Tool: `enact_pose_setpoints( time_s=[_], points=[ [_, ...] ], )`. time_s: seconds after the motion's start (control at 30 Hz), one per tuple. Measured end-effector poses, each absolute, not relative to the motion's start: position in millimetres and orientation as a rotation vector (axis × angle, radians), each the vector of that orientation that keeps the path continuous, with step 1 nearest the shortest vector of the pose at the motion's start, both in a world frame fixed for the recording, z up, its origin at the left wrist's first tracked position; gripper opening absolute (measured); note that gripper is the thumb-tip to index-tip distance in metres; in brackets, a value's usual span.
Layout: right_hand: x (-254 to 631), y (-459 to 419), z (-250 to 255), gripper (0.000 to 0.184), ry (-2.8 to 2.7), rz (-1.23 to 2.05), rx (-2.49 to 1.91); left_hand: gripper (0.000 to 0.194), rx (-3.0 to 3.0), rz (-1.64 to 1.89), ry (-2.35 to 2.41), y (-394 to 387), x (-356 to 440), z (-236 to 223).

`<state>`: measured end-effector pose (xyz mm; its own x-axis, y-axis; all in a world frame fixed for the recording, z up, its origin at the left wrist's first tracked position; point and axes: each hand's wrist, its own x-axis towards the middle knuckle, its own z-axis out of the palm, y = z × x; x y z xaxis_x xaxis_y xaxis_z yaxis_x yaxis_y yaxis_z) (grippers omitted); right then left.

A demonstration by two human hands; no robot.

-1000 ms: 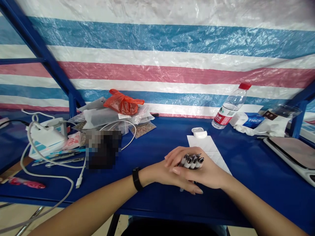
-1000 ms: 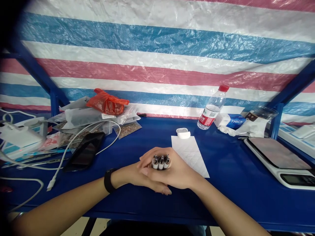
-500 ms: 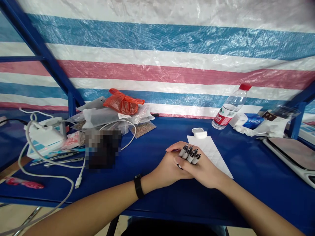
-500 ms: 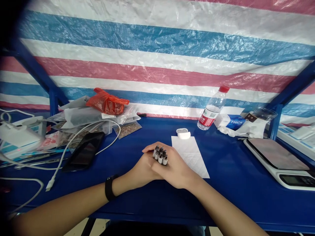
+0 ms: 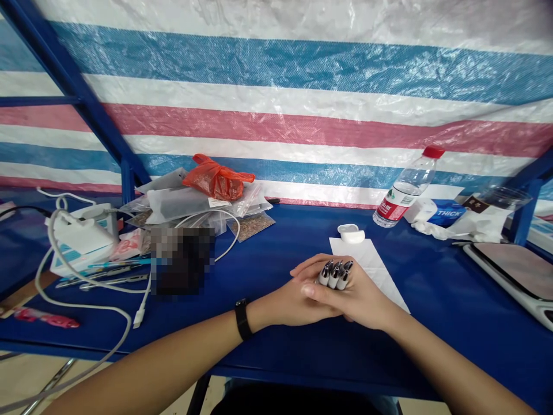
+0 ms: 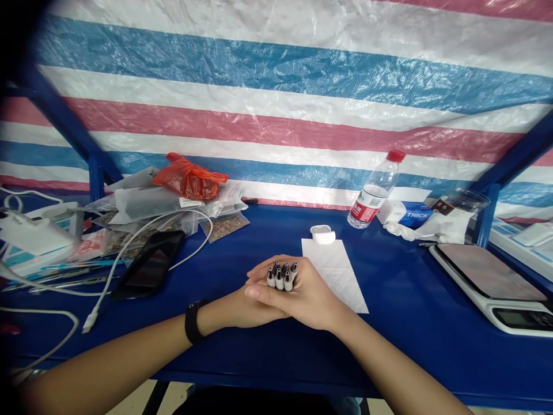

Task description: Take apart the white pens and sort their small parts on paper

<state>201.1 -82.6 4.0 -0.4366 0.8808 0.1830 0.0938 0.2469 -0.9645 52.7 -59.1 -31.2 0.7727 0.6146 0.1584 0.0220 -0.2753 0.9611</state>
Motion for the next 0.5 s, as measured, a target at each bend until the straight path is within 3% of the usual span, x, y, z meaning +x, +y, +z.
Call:
enact_pose_setpoints(
  time_s=[0.03,0.23,0.5],
  points=[
    [202,-83,4,0.025,-1.753,1.271,-0.921,0.009,1.762,0.595,0.486,-59,53,-32],
    [206,-83,6,0.041,-1.822,1.345,-0.986,0.018,1.648,0.588,0.498,-62,54,-37],
    [210,-72,2,0.032,-1.647,1.084,-0.991,0.044,1.462,0.604,0.48,-56,49,-28]
  ],
)
